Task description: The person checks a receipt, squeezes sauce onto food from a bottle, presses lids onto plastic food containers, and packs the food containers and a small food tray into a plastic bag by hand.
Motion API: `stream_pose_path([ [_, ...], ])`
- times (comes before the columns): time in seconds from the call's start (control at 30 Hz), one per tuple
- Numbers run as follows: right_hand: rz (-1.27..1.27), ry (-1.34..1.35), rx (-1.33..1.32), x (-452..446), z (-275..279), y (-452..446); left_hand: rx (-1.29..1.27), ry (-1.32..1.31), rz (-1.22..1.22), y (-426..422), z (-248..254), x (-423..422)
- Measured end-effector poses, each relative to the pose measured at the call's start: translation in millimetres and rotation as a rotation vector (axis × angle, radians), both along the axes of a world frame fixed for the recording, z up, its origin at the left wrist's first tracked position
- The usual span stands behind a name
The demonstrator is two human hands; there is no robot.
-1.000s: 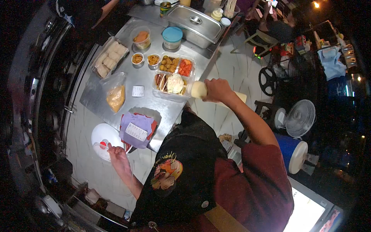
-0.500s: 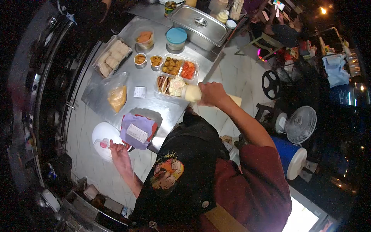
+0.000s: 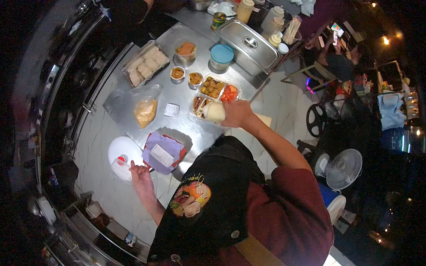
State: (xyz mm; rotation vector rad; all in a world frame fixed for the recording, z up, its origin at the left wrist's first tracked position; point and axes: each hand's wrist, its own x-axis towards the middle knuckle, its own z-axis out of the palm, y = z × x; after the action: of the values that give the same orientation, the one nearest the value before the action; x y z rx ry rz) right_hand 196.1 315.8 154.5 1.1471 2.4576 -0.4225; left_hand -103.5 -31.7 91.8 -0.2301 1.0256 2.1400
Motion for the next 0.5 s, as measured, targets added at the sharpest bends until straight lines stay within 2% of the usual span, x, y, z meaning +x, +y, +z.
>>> stream_pose_path([
  [0.27, -0.019, -0.02, 0.065, -14, -5, 34, -0.062, -0.026, 0.035, -12, -4, 4],
  [0.37, -0.014, -0.062, -0.034, -21, 3, 27, -0.081, -0.033, 0.046, -12, -4, 3],
  [0.5, -0.093, 0.067, -0.094, -16, 7, 7, -0.121, -0.039, -0.016, -10, -6, 0],
])
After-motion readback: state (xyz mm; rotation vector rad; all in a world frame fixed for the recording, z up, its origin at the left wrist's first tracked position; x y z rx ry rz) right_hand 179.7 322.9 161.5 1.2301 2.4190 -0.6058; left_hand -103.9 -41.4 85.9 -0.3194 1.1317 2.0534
